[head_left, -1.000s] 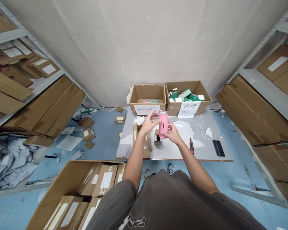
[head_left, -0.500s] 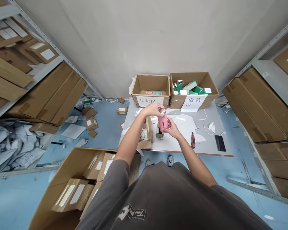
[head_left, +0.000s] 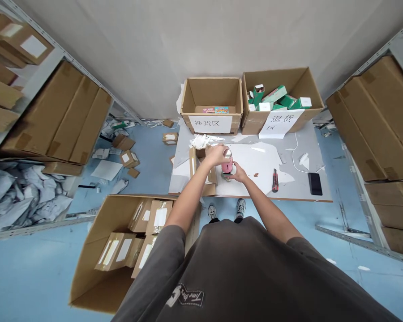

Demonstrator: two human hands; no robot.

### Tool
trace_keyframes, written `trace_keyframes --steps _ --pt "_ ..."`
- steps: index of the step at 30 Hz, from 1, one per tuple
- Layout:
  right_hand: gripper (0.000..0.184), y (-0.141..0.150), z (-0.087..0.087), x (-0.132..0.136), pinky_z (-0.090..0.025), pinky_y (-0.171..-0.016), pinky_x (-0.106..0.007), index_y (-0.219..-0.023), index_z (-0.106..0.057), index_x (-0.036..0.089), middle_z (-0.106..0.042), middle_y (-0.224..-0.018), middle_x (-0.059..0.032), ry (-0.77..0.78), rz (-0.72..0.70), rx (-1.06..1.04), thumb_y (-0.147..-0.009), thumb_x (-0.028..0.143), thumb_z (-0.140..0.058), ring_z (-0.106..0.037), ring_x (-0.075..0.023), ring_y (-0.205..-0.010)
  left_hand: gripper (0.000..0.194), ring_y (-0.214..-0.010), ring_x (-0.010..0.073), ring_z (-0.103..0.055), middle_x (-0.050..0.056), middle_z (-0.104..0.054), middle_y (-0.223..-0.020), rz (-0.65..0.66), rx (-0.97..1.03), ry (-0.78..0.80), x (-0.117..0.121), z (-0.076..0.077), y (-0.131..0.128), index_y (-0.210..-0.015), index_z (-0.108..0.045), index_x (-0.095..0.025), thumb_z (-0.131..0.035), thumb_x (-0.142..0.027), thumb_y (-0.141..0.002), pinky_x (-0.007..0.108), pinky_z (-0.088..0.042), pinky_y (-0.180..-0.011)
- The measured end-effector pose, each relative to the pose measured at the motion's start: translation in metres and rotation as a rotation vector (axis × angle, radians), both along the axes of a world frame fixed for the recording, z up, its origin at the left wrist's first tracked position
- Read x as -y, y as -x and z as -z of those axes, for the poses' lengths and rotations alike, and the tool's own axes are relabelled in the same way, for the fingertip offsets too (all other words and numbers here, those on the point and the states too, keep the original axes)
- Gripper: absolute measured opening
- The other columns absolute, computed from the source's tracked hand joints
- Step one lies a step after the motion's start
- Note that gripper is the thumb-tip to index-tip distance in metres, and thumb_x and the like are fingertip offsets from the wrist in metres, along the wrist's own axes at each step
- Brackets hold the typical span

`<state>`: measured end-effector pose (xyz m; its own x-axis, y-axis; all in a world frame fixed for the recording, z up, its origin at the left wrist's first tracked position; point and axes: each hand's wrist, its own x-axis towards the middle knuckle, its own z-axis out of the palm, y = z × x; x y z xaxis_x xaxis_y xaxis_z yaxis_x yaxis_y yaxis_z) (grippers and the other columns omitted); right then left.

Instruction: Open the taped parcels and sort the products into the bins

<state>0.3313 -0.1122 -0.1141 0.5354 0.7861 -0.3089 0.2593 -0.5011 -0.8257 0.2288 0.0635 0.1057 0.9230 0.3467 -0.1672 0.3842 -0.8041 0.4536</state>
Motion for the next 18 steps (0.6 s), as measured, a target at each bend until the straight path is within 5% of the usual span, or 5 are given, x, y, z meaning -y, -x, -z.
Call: trace_keyframes --steps 6,14,18 --pt "0.115 0.005 0.020 -0.002 -0.056 -0.107 -0.052 -0.161 -0.043 0.029 -0.070 -0.144 -0.0102 -0.049 0.047 0.006 -0.058 0.029 -0.096 -0.069 -0.0375 -0.130 0.020 -0.089 0.0255 -0.067 0.007 -0.068 -0.104 -0.027 -0.005 0.003 0.008 0.034 -0.001 -0.092 -0.073 -0.023 -0.080 -0.037 -0.081 0.034 -0.046 -0.075" --pt "0.112 0.003 0.026 0.004 -0.056 -0.107 -0.050 -0.162 -0.043 0.030 -0.069 -0.146 -0.0096 -0.088 0.044 0.037 -0.063 0.037 -0.094 -0.068 -0.0360 -0.132 0.024 -0.097 0.0258 -0.070 0.007 -0.068 -0.112 -0.015 -0.048 0.006 0.017 0.050 -0.004 -0.104 -0.075 -0.025 -0.079 -0.037 -0.084 0.033 -0.051 -0.082" --pt "0.109 0.002 0.029 0.004 -0.057 -0.105 -0.051 -0.162 -0.044 0.030 -0.072 -0.141 -0.0093 -0.065 0.042 0.059 -0.064 0.039 -0.092 -0.069 -0.0364 -0.129 0.037 -0.109 0.0280 -0.072 0.007 -0.068 -0.123 0.008 -0.115 -0.003 0.028 0.073 -0.003 -0.122 -0.075 -0.027 -0.079 -0.036 -0.086 0.035 -0.054 -0.092"
